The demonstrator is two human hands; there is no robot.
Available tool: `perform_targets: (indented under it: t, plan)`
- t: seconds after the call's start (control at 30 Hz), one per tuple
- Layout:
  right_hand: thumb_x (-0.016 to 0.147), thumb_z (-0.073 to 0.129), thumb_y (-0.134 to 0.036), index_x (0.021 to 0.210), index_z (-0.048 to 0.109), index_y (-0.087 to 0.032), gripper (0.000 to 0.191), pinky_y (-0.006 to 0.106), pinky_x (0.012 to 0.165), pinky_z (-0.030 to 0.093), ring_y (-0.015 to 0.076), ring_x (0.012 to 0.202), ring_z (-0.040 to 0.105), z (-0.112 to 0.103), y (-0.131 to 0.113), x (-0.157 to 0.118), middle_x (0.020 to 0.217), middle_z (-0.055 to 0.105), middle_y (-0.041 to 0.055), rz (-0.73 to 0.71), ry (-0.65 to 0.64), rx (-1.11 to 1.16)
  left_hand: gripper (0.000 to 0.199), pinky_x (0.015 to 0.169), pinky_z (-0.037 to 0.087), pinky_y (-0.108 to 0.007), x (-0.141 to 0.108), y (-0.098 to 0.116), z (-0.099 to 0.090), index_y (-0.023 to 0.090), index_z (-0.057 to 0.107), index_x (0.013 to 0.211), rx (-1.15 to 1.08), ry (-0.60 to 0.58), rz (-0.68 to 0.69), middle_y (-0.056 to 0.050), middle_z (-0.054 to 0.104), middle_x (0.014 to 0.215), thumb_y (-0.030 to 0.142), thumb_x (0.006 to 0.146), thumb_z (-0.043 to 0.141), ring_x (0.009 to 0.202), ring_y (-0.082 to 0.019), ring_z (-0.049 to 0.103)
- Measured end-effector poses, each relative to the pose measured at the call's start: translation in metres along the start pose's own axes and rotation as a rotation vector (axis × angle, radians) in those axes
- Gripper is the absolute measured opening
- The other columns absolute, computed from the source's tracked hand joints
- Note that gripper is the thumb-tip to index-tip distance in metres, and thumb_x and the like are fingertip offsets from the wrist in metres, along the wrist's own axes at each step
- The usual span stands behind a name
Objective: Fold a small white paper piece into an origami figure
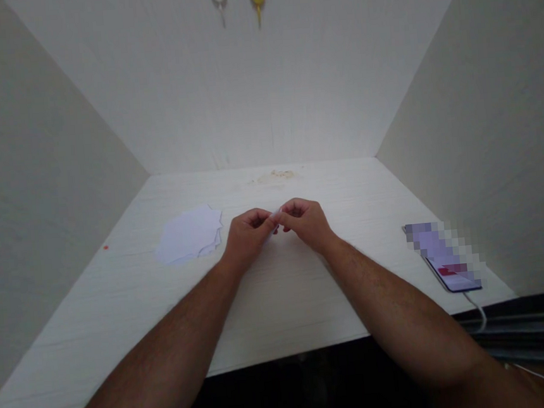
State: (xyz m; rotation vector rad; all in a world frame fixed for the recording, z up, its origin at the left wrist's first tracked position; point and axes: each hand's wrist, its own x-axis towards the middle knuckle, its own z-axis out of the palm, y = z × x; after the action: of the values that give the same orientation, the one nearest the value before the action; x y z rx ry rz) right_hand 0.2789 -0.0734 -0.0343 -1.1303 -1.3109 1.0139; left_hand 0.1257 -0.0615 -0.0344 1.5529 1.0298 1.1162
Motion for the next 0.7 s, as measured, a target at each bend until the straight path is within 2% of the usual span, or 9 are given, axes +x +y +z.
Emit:
perform_targets:
  t: [0.2,0.33,0.43,0.7]
  plan:
    - [0.069,0.074,-0.037,0.069,0.061,-0.018,0.023,0.023,0.052,0.046,0.0099,0.052,0.058,-0.0023,0.0004,0.0003,0.060,0.064,-0.0009,-0.013,0.060,-0.041,0.030,0.058,0.044,-0.024,0.0010,-0.0037,-0.0010,0.016,0.067,0.074,-0.051,-0.049,0.011,-0.003,0.068,0.068,0.045,0.073,0.074,0.060,-0.012,0.058]
    - [0.068,0.075,-0.037,0.069,0.061,-0.018,0.024,0.024,0.053,0.047,0.0105,0.053,0.058,-0.0021,-0.0018,-0.0004,0.060,0.064,-0.0010,-0.024,0.014,-0.014,0.031,0.054,0.041,-0.023,0.0003,-0.0010,-0.0017,0.016,0.067,0.069,-0.040,-0.044,-0.007,-0.003,0.067,0.065,0.046,0.074,0.073,0.055,-0.011,0.054]
    - [0.069,0.074,-0.039,0.066,0.059,-0.019,0.025,0.024,0.051,0.044,0.0102,0.052,0.056,-0.0020,-0.0026,-0.0014,0.056,0.062,-0.0019,-0.034,0.009,-0.046,0.031,0.052,0.039,-0.023,-0.0002,0.0013,-0.0016,0.016,0.067,0.067,-0.042,-0.046,0.004,-0.002,0.066,0.063,0.046,0.073,0.074,0.053,-0.010,0.052]
    - [0.073,0.068,-0.037,0.062,0.054,-0.019,0.025,0.022,0.048,0.037,0.0082,0.049,0.046,0.0001,0.0003,-0.0067,0.053,0.055,-0.0041,-0.081,0.094,-0.129,0.032,0.056,0.041,-0.023,0.0003,0.0009,0.0002,0.016,0.064,0.065,-0.002,-0.080,0.072,-0.001,0.063,0.061,0.045,0.075,0.072,0.055,-0.010,0.052]
